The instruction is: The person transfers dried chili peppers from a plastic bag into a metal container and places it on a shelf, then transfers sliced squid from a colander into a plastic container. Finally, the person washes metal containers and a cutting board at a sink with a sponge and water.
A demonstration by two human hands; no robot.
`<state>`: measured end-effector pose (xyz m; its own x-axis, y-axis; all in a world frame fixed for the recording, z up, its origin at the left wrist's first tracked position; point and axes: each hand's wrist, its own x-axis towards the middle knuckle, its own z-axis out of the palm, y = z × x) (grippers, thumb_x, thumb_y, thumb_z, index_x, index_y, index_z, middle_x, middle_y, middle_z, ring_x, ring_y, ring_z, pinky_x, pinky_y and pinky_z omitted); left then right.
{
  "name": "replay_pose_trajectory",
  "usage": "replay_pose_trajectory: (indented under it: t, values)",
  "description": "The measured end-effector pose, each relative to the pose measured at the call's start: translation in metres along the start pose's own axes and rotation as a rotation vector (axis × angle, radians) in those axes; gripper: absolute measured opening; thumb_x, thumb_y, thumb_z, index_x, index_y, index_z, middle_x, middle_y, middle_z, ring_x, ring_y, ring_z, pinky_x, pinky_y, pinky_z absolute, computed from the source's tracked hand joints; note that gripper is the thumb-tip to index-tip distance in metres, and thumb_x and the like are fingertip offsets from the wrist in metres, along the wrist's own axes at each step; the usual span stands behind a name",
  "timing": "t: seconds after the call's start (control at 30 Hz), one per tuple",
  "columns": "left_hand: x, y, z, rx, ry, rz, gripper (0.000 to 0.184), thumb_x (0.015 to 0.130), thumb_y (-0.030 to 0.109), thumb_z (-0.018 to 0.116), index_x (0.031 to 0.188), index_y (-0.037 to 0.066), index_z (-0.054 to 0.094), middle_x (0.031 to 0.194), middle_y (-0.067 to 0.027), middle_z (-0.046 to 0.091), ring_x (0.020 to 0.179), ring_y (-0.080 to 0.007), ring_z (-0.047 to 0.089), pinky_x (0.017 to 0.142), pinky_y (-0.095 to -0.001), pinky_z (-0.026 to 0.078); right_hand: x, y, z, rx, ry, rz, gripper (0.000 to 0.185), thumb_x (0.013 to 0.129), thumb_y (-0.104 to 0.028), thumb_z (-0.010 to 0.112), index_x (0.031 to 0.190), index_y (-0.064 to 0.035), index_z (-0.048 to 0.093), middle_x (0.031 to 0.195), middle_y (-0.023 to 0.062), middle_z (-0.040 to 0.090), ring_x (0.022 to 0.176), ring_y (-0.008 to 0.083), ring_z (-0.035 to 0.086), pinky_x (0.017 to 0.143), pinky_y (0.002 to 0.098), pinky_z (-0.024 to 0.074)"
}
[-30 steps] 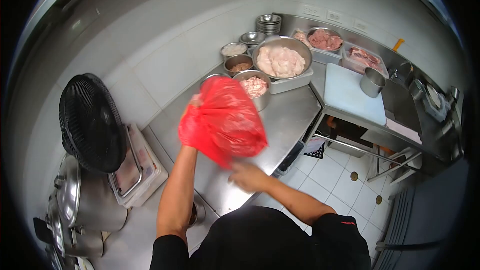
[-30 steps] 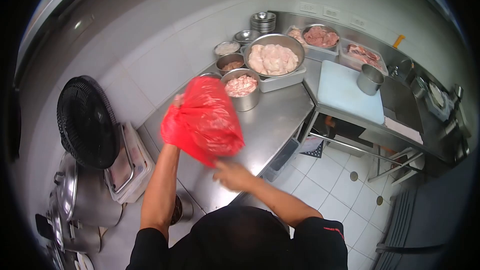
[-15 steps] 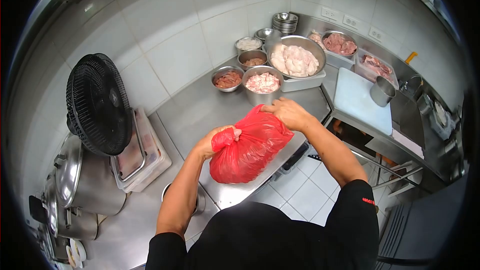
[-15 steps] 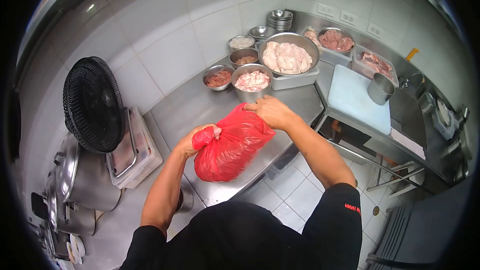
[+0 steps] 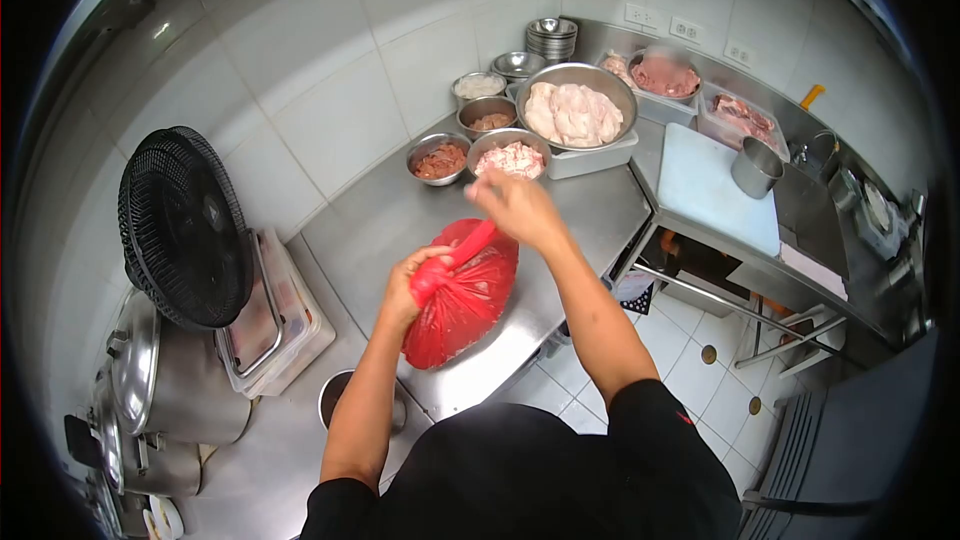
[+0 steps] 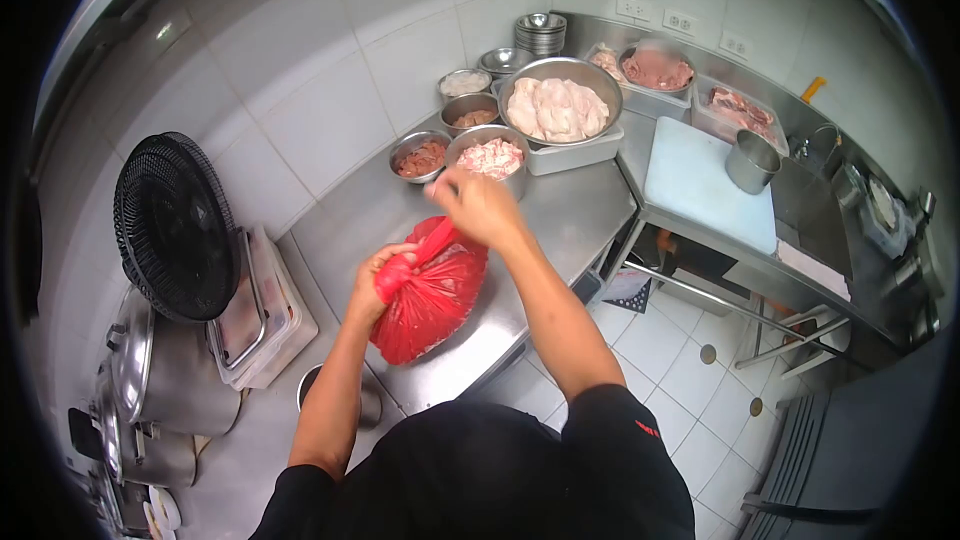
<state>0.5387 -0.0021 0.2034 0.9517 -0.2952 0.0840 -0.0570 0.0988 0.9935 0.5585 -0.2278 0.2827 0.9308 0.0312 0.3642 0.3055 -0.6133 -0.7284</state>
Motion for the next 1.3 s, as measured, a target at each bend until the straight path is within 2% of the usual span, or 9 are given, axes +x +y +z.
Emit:
replay_pose_trajectory:
  t: [0.1, 0.23, 0.37, 0.43, 0.6, 0.9, 1.1, 1.23, 1.3]
  values:
    - [-0.002, 0.013, 0.010, 0.762, 0.015, 0.420, 0.022, 0.089, 0.019, 0.072, 0.108, 0.008, 0.076, 0.104, -0.0122, 0.074, 0.091, -0.0247, 0.066, 0.084, -0.0351, 0.053, 0.029, 0.007, 0.011, -0.036, 0.058, 0.087, 0.034, 0.091, -0.040, 0.066, 0.106, -0.0100, 0.067, 0.082, 0.0153, 0.072, 0.080, 0.0340, 0.070, 0.072, 0.0437, 0.0530]
    - [0.009, 0.023, -0.004, 1.142, 0.131, 0.384, 0.026, 0.083, 0.025, 0.073, 0.102, 0.008, 0.076, 0.100, -0.0157, 0.074, 0.093, -0.0299, 0.065, 0.085, -0.0382, 0.052, 0.014, -0.026, 0.026, 0.096, 0.057, -0.054, 0.036, 0.089, -0.033, 0.070, 0.115, -0.0092, 0.065, 0.082, 0.0143, 0.072, 0.080, 0.0326, 0.070, 0.073, 0.0427, 0.0527]
    - [0.014, 0.006, -0.029, 0.889, 0.327, 0.089, 0.025, 0.081, 0.026, 0.072, 0.095, 0.005, 0.074, 0.089, -0.0151, 0.073, 0.083, -0.0256, 0.067, 0.078, -0.0367, 0.053, -0.033, -0.043, 0.044, -0.050, 0.072, -0.265, 0.039, 0.086, -0.023, 0.069, 0.122, -0.0093, 0.064, 0.102, 0.0203, 0.071, 0.091, 0.0364, 0.068, 0.084, 0.0453, 0.0528]
    - [0.018, -0.012, -0.038, 0.640, 0.326, -0.032, 0.022, 0.080, 0.024, 0.072, 0.091, 0.004, 0.072, 0.085, -0.0141, 0.071, 0.077, -0.0211, 0.066, 0.074, -0.0353, 0.053, -0.059, -0.043, 0.069, 0.064, -0.240, -0.151, 0.042, 0.086, -0.021, 0.067, 0.126, -0.0093, 0.061, 0.108, 0.0224, 0.068, 0.097, 0.0398, 0.066, 0.087, 0.0467, 0.0520]
    - [0.009, -0.029, -0.021, -0.038, 0.221, -0.145, 0.011, 0.085, 0.001, 0.062, 0.096, 0.002, 0.066, 0.091, -0.0048, 0.067, 0.077, -0.0125, 0.062, 0.070, -0.0264, 0.052, -0.076, -0.019, 0.107, 0.063, -0.117, -0.087, 0.049, 0.084, -0.020, 0.063, 0.132, -0.0152, 0.053, 0.104, 0.0210, 0.066, 0.094, 0.0429, 0.065, 0.083, 0.0508, 0.0527]
    - [-0.007, 0.005, 0.000, -0.095, 0.258, -0.300, 0.019, 0.091, 0.000, 0.059, 0.109, 0.002, 0.063, 0.093, -0.0066, 0.067, 0.079, -0.0146, 0.065, 0.062, -0.0284, 0.056, -0.067, -0.018, 0.104, 0.023, -0.043, -0.058, 0.034, 0.085, -0.015, 0.056, 0.119, -0.0134, 0.056, 0.093, 0.0219, 0.069, 0.082, 0.0434, 0.067, 0.075, 0.0537, 0.0530]
    - [-0.017, 0.016, -0.012, -0.214, 0.018, -0.497, 0.004, 0.096, 0.017, 0.063, 0.095, 0.014, 0.061, 0.060, 0.0076, 0.046, 0.043, -0.0038, 0.037, 0.037, -0.0210, 0.031, -0.062, -0.008, 0.096, 0.167, -0.102, 0.099, 0.036, 0.087, -0.005, 0.052, 0.122, -0.0074, 0.049, 0.093, 0.0215, 0.069, 0.087, 0.0413, 0.067, 0.079, 0.0496, 0.0522]
    - [-0.024, 0.014, -0.003, -0.573, -0.130, -0.648, 0.022, 0.097, 0.034, 0.066, 0.086, 0.020, 0.053, 0.052, 0.0096, 0.033, 0.038, -0.0033, 0.028, 0.035, -0.0208, 0.022, -0.061, 0.006, 0.084, 0.253, -0.180, 0.195, 0.036, 0.088, -0.005, 0.056, 0.123, -0.0040, 0.050, 0.092, 0.0203, 0.070, 0.088, 0.0376, 0.069, 0.080, 0.0451, 0.0527]
    - [-0.023, 0.010, -0.002, -0.573, -0.140, -0.648, 0.035, 0.096, 0.047, 0.064, 0.083, 0.018, 0.050, 0.051, 0.0076, 0.033, 0.040, -0.0056, 0.031, 0.040, -0.0230, 0.029, -0.057, 0.012, 0.086, 0.280, -0.118, 0.218, 0.029, 0.088, -0.007, 0.058, 0.117, -0.0022, 0.056, 0.091, 0.0199, 0.070, 0.087, 0.0356, 0.069, 0.080, 0.0429, 0.0527]
